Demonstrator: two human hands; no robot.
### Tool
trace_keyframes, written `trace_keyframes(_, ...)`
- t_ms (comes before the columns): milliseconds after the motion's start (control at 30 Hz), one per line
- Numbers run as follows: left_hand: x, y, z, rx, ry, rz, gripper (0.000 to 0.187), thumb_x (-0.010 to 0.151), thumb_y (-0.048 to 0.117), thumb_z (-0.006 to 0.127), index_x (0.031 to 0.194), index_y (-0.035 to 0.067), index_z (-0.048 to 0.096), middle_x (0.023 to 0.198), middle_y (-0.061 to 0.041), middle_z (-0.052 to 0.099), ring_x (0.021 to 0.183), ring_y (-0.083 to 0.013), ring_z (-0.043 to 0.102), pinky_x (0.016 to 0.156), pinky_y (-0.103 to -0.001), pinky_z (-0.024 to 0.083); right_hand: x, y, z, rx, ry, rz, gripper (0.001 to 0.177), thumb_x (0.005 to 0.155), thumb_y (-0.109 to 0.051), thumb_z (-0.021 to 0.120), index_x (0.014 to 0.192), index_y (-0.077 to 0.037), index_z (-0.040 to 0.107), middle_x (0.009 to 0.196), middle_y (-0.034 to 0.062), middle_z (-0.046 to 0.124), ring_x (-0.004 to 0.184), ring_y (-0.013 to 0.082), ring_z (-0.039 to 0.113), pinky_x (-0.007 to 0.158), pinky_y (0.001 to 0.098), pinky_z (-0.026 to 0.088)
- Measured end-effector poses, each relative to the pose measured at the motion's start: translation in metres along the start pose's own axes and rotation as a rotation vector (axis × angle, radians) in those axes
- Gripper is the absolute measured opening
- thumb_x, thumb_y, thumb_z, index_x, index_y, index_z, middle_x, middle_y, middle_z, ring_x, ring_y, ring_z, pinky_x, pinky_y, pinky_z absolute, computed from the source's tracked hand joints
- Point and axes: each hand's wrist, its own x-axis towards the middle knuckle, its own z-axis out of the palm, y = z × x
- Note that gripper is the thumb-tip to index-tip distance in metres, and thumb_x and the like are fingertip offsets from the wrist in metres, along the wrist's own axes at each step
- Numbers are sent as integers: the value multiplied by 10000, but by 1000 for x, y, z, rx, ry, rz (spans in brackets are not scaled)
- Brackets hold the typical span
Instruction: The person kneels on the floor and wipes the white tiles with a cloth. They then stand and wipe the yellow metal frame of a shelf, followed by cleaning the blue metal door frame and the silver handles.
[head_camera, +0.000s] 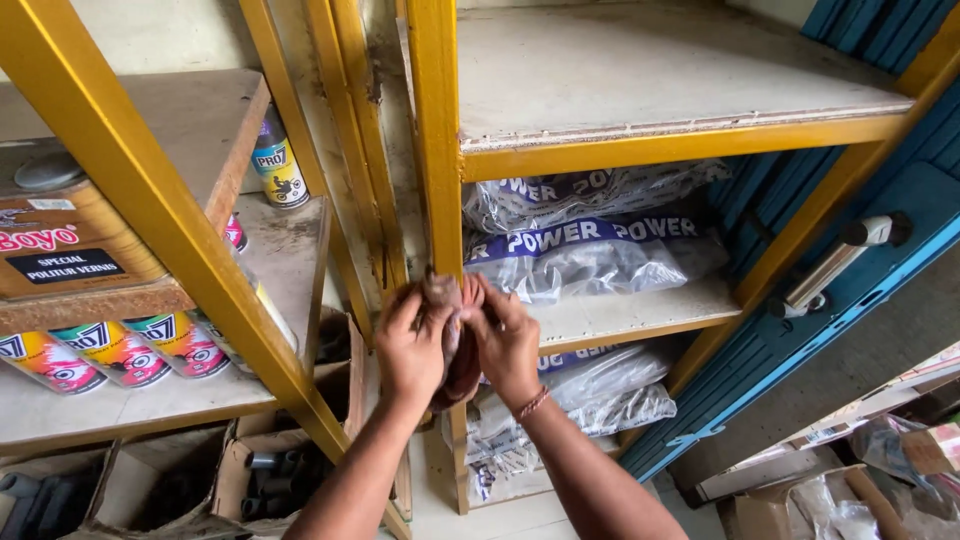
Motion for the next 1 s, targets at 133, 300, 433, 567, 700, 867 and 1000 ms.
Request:
trace_keyframes(133,83,59,-2,-73,75,257,265,920,273,829,1112,112,744,1001,-130,705,969,-368,734,842,-447,591,87,-75,-6,121,111,-224,476,866,-256,861,1302,-142,710,882,54,749,787,139,704,755,343,577)
trace_keyframes(300,50,44,-14,-96,-25,181,247,921,248,808,1102,94,741,980,-137,676,940,-370,717,820,-463,593,38,-52,-7,6,54,-207,498,915,-177,801,1386,-130,650,935,128,733,860,308,751,755,403,585)
trace_keyframes(433,-40,-24,-11,-19,-108,-125,190,845,218,851,960,90,771,880,-108,697,827,-356,735,749,-440,617,-53,15,-3,-342,-94,-2,560,802,-117,797,1350,-174,693,819,153,688,768,403,725,672,488,574)
trace_keyframes(567,-91,-60,-16,28,-64,-147,119,803,49,823,879,75,734,814,-103,681,805,-353,733,718,-406,594,-66,4,-16,-369,-16,-99,483,773,-263,879,1238,-188,769,770,80,737,766,287,728,703,351,591)
trace_keyframes(700,-70,2,-64,-121,70,78,183,856,107,802,992,9,728,965,-98,741,836,-196,732,730,-254,638,-59,-60,-18,-58,-52,-115,386,857,-194,811,1222,-107,724,969,37,725,820,154,663,743,282,553)
trace_keyframes(867,-3,46,-137,186,342,412,335,853,70,819,1135,-48,681,1112,-199,702,965,-299,730,869,-366,631,0,-159,30,420,-103,-134,448,863,-73,800,1283,24,676,1022,94,740,889,124,656,800,244,568)
trace_keyframes(1000,88,103,-177,302,529,631,379,878,-69,864,1203,-70,668,1120,-230,645,994,-346,695,872,-415,645,80,-239,71,482,-36,-436,440,954,-139,754,1354,-20,616,1171,115,723,1023,178,648,935,306,569)
